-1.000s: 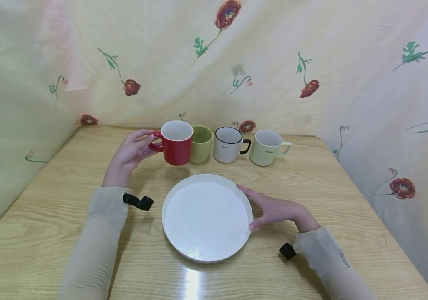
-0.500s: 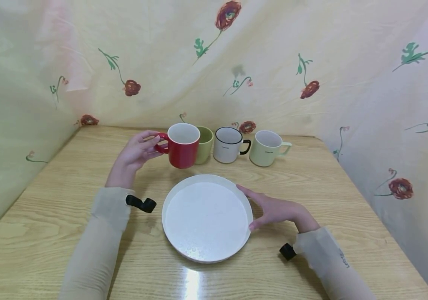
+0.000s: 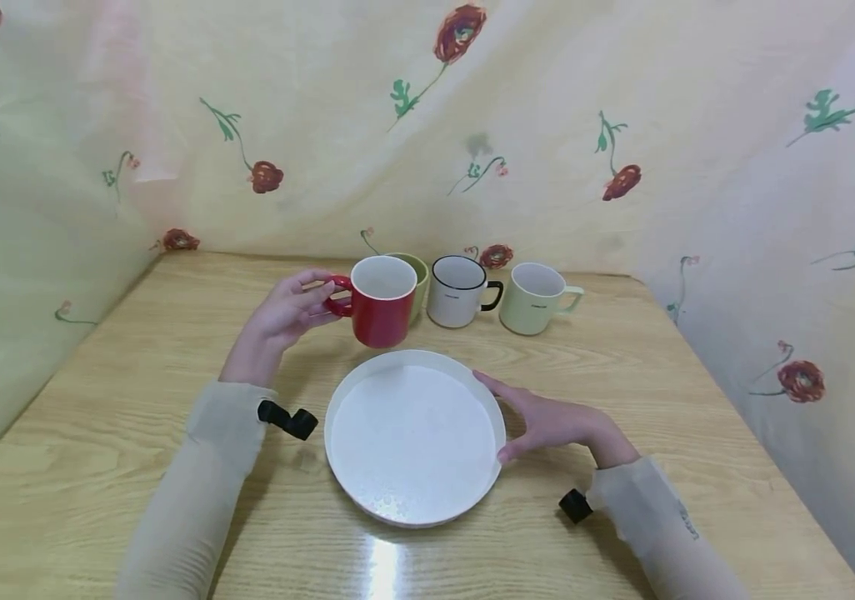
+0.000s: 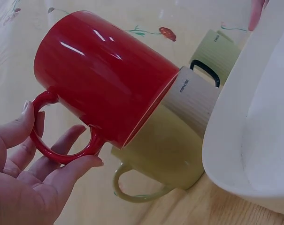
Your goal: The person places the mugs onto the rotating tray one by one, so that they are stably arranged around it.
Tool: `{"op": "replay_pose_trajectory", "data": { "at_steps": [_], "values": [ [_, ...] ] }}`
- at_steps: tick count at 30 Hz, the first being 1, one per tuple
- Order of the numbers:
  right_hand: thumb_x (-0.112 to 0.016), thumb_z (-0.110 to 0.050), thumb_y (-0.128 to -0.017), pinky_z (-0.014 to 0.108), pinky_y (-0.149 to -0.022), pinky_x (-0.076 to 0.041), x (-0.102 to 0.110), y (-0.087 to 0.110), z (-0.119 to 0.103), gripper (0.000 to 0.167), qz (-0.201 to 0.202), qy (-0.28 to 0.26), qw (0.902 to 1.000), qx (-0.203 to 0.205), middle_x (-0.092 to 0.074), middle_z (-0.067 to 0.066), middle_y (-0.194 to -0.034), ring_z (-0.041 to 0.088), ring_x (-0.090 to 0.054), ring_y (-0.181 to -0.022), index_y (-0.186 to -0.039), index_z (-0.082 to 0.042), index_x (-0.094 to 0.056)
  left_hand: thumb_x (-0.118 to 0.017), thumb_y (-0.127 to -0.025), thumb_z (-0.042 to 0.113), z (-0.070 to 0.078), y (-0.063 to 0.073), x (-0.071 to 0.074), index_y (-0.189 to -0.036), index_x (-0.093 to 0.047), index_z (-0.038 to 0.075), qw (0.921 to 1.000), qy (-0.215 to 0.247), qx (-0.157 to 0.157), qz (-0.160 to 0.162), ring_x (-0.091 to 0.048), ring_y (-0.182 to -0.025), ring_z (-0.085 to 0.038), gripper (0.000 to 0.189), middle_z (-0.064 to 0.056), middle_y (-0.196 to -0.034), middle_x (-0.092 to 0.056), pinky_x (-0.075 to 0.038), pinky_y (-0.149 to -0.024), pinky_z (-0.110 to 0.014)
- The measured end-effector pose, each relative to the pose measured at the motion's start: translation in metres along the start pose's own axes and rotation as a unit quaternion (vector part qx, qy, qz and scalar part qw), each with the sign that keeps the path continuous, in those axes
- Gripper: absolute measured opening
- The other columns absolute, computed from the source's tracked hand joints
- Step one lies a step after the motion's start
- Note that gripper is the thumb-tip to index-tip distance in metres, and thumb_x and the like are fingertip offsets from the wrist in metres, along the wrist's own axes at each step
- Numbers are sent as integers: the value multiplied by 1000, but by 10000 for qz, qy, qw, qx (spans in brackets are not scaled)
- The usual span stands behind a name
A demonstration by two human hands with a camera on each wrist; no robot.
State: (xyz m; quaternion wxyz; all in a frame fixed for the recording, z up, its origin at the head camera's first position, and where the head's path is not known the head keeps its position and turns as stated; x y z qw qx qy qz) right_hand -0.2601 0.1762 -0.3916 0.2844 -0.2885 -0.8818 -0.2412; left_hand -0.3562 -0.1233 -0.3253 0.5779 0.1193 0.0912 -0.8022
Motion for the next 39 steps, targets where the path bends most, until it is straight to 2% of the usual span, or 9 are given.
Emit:
{"op": "replay_pose_trajectory", "data": {
  "at_steps": [9,19,29,39],
  "values": [
    [-82,-31,-76,63,-118,-14,-1,0,1,116,8,-17,10000,14,-7,13,-164,37,-8,-150,-157,-12,-1,-46,-100,1,2,2,-8,-93,-64,17,9989,-278,-198,-314,-72,-87,-14,26,5,-94,-71,-60,-79,-29],
    [-82,-34,-76,64,-118,-14,-3,3,2,116,-38,-38,10000,-29,-7,12,-164,37,-8,-150,-157,-12,-1,-45,-100,1,-3,10,-21,-93,-63,17,9988,-297,-70,-376,-71,-89,-15,25,4,-97,-71,-60,-82,-30],
    [-82,-34,-75,63,-118,-14,-2,5,1,116,-46,-54,10000,-19,-6,12,-164,37,-8,-150,-156,-11,-2,-44,-100,-1,-11,13,-33,-93,-61,17,9979,-313,-72,-565,-71,-88,-16,25,2,-99,-69,-58,-86,-33],
    [-82,-34,-76,62,-118,-16,-2,3,2,116,-36,9,10000,18,-9,11,-164,36,-10,-150,-157,-13,-2,-46,-100,0,-16,14,-40,-90,-63,18,9973,-312,-17,-666,-71,-86,-15,27,1,-95,-70,-60,-82,-29]
  ]
}}
Point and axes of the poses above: each hand's wrist, its own y-axis away from the middle knuckle, its own x-axis out of the back of the hand, z = x × y, the point moved 9 cm from there along -y, towards the middle knuckle
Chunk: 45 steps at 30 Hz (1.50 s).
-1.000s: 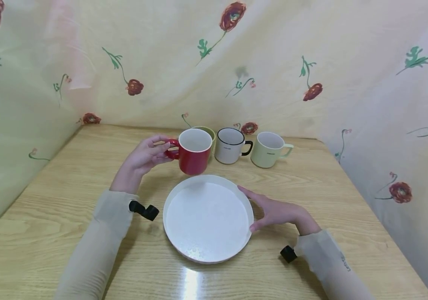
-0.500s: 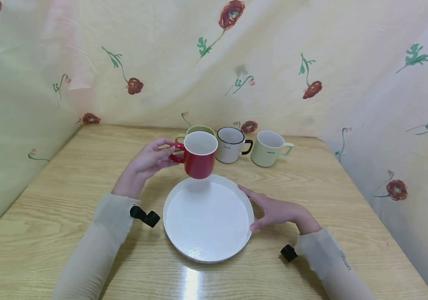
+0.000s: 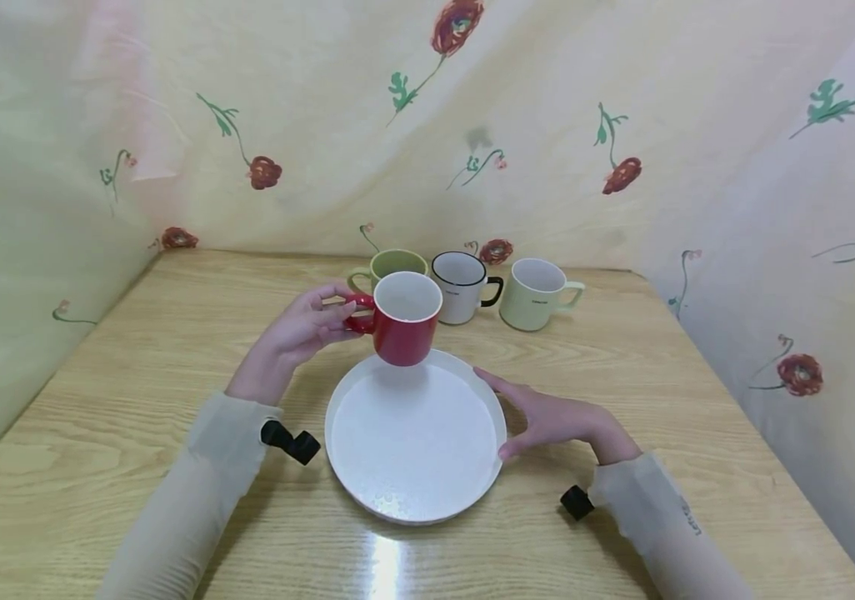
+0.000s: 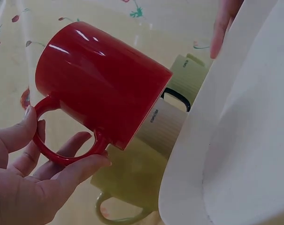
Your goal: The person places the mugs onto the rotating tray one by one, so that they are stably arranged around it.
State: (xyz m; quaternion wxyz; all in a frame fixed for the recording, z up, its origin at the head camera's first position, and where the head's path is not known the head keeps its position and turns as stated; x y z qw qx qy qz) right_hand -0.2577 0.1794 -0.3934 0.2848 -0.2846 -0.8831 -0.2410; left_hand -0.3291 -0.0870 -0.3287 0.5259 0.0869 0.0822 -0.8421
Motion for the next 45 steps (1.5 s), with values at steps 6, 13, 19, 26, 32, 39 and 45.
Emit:
{"op": "replay_pose_trajectory", "data": {
  "at_steps": [6,13,19,26,32,39,45],
  "values": [
    [-82,-34,-76,63,-118,-15,0,0,-3,116,-47,-93,9999,-45,-7,12,-164,37,-8,-150,-157,-12,-1,-44,-100,-2,-3,2,-3,-91,-62,17,9999,93,6,-108,-71,-86,-15,28,1,-93,-73,-60,-82,-29],
    [-82,-32,-77,63,-118,-16,-1,1,-5,116,-69,-115,9999,-30,-7,12,-164,37,-8,-150,-156,-12,-1,-43,-100,-3,-6,2,-6,-92,-62,16,9998,119,64,-135,-71,-88,-15,28,1,-96,-71,-59,-85,-31],
    [-82,-32,-77,62,-118,-17,-1,1,-5,116,-45,-98,9999,-14,-7,13,-164,37,-9,-150,-156,-11,-1,-45,-99,-2,-8,4,-7,-94,-62,17,9998,55,179,-66,-70,-91,-16,25,0,-101,-67,-59,-84,-31],
    [-82,-31,-77,61,-118,-17,0,2,-4,115,-1,-27,10000,-31,-8,14,-163,37,-10,-150,-156,-10,-1,-44,-99,-3,-11,3,-9,-92,-63,17,9995,124,276,-47,-70,-90,-15,28,1,-100,-68,-59,-82,-30],
    [-82,-30,-77,61,-119,-16,0,2,-5,115,9,-87,10000,26,-9,14,-163,36,-10,-150,-156,-10,-1,-45,-99,-1,-14,4,-8,-93,-62,18,9996,-27,280,-73,-69,-92,-14,26,2,-101,-66,-59,-84,-29],
    [-82,-33,-76,61,-119,-16,-2,1,-4,116,-27,-81,10000,-6,-8,13,-164,36,-10,-150,-156,-11,-1,-45,-99,-1,-16,5,-9,-94,-61,17,9994,-67,289,-169,-70,-91,-13,25,3,-99,-68,-58,-85,-30],
    [-82,-31,-76,61,-119,-16,-1,2,-4,116,23,-71,10000,-3,-9,13,-163,36,-11,-150,-156,-11,-1,-45,-99,-2,-17,5,-11,-92,-61,16,9992,72,324,-220,-70,-91,-14,25,2,-100,-68,-59,-83,-29]
  ]
}}
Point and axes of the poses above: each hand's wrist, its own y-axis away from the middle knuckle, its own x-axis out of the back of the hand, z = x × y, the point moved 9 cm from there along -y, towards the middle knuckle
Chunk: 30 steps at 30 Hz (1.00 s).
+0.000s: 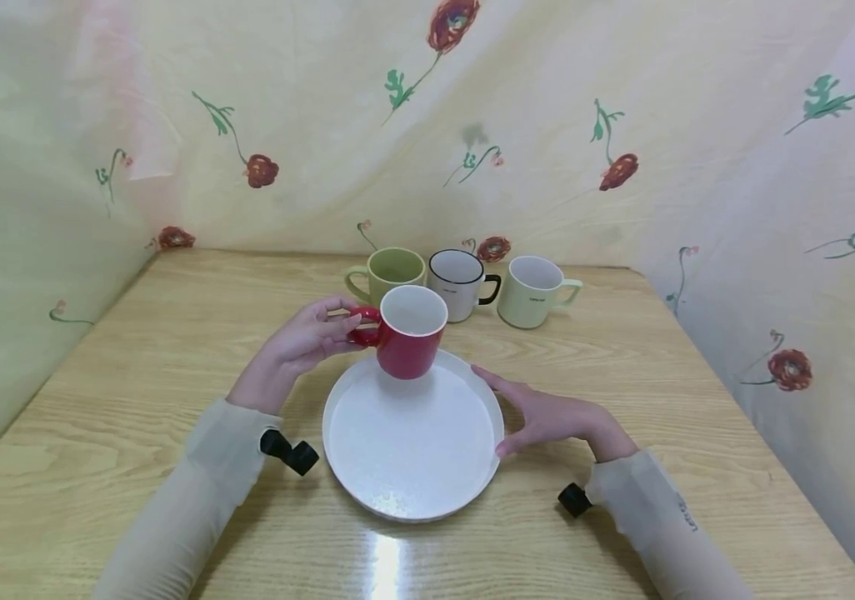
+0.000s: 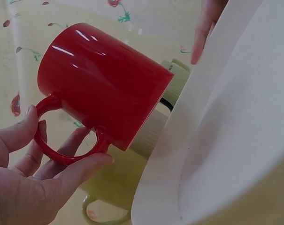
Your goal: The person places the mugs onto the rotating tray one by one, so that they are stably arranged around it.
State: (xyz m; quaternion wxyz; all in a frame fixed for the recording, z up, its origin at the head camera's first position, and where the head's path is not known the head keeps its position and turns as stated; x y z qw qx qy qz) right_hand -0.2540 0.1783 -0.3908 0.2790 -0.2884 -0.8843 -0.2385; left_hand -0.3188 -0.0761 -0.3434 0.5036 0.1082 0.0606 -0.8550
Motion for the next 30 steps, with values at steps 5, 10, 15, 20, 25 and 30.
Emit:
{"op": "replay_pose_trajectory", "data": {
  "at_steps": [5,10,15,20,25,30],
  "values": [
    [-82,-30,-76,60,-119,-16,1,0,-1,116,13,-7,10000,48,-11,13,-163,36,-12,-150,-156,-10,-2,-43,-98,-4,-4,-2,-1,-92,-60,16,9999,51,106,16,-70,-90,-15,27,1,-101,-65,-59,-82,-29],
    [-83,-31,-75,61,-119,-16,1,0,-1,116,22,24,10000,44,-11,13,-163,36,-12,-150,-156,-10,-2,-44,-98,-3,-8,-3,-1,-93,-60,16,9998,41,178,10,-70,-91,-15,26,1,-102,-65,-58,-86,-34],
    [-83,-31,-75,61,-119,-16,2,0,-1,116,12,20,10000,89,-10,12,-163,36,-12,-150,-156,-11,-2,-44,-98,-5,-8,-4,-3,-93,-59,15,9998,-34,188,36,-71,-89,-15,25,2,-99,-67,-58,-85,-33],
    [-83,-31,-75,61,-119,-16,2,-1,-2,116,8,-33,10000,91,-9,12,-164,36,-11,-150,-156,-10,-2,-43,-97,-7,-9,-4,-5,-92,-59,14,9999,14,160,-52,-71,-87,-14,27,3,-96,-69,-59,-84,-31],
    [-83,-32,-75,61,-119,-16,2,-1,-1,116,23,14,10000,63,-10,12,-164,35,-12,-150,-156,-10,-2,-42,-97,-7,-13,-5,-7,-92,-58,16,9996,29,228,-134,-71,-88,-13,29,4,-96,-69,-58,-88,-35],
    [-83,-32,-75,60,-119,-16,4,0,-2,117,18,31,10000,84,-10,13,-164,35,-11,-150,-156,-9,-2,-41,-97,-6,-14,-6,-9,-91,-58,17,9995,12,263,-188,-71,-88,-12,30,6,-95,-70,-56,-91,-38]
  ]
}}
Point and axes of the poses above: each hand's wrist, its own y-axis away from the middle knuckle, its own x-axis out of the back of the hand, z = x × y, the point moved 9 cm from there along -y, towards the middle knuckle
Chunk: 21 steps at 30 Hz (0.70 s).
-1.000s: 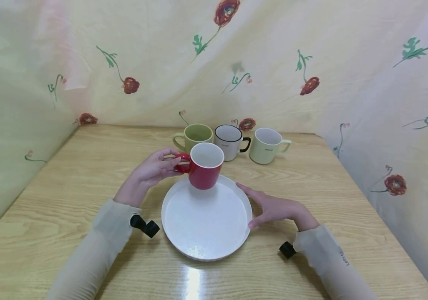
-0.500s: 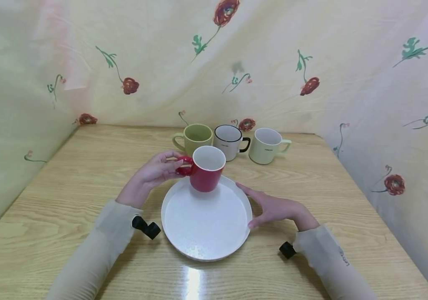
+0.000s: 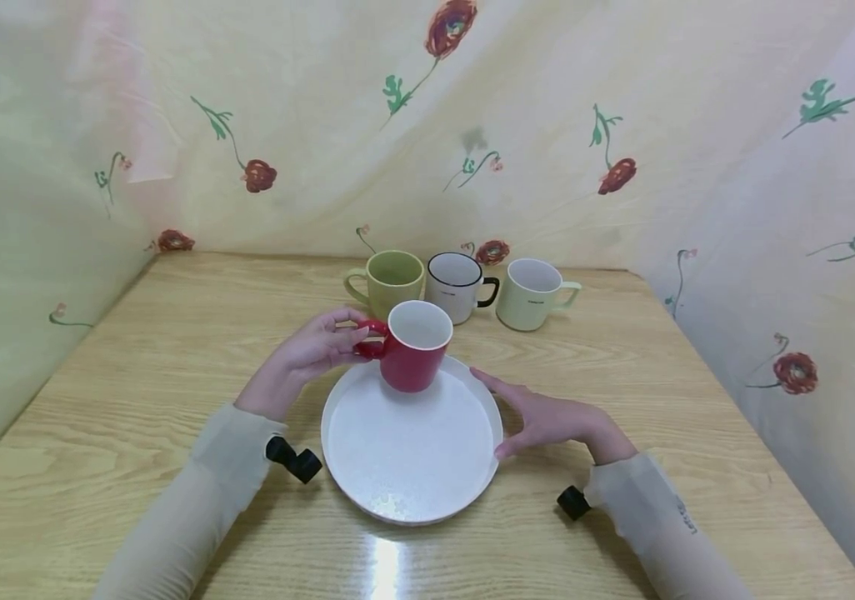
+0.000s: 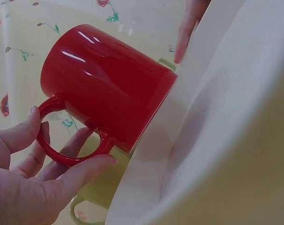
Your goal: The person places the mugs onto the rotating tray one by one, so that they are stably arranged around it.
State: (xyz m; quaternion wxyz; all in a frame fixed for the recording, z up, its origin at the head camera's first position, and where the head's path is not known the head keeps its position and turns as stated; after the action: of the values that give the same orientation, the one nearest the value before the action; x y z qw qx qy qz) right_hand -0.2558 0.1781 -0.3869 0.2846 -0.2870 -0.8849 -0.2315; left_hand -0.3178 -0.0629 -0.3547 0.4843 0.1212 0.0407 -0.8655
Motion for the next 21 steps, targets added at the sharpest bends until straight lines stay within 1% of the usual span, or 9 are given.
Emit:
{"op": "replay_pose_trajectory", "data": {
  "at_steps": [5,12,16,21],
  "values": [
    [-83,-31,-75,60,-119,-16,-1,0,0,116,-1,9,10000,-22,-9,12,-164,35,-11,-150,-156,-9,-2,-40,-97,-7,-2,0,-1,-90,-59,18,10000,55,13,-58,-71,-88,-12,32,5,-94,-70,-57,-90,-38],
    [-83,-31,-76,61,-119,-16,-1,0,0,116,10,3,10000,-21,-10,12,-164,36,-11,-150,-157,-11,-2,-39,-97,-8,-4,-2,-6,-88,-62,21,9996,33,-41,-261,-69,-88,-12,38,5,-92,-70,-59,-86,-34],
    [-83,-31,-76,61,-119,-16,-1,0,0,115,16,-18,10000,-26,-11,12,-164,35,-12,-150,-157,-11,-2,-41,-97,-8,-8,-3,-5,-87,-62,21,9997,-76,14,-236,-69,-90,-12,38,5,-93,-70,-58,-89,-36],
    [-82,-31,-76,60,-119,-16,-2,0,2,115,9,12,10000,8,-10,11,-164,35,-12,-150,-157,-12,-2,-43,-97,-8,-12,-3,-5,-86,-63,21,9997,-48,164,-155,-68,-91,-12,37,5,-93,-71,-55,-95,-42]
  ]
}}
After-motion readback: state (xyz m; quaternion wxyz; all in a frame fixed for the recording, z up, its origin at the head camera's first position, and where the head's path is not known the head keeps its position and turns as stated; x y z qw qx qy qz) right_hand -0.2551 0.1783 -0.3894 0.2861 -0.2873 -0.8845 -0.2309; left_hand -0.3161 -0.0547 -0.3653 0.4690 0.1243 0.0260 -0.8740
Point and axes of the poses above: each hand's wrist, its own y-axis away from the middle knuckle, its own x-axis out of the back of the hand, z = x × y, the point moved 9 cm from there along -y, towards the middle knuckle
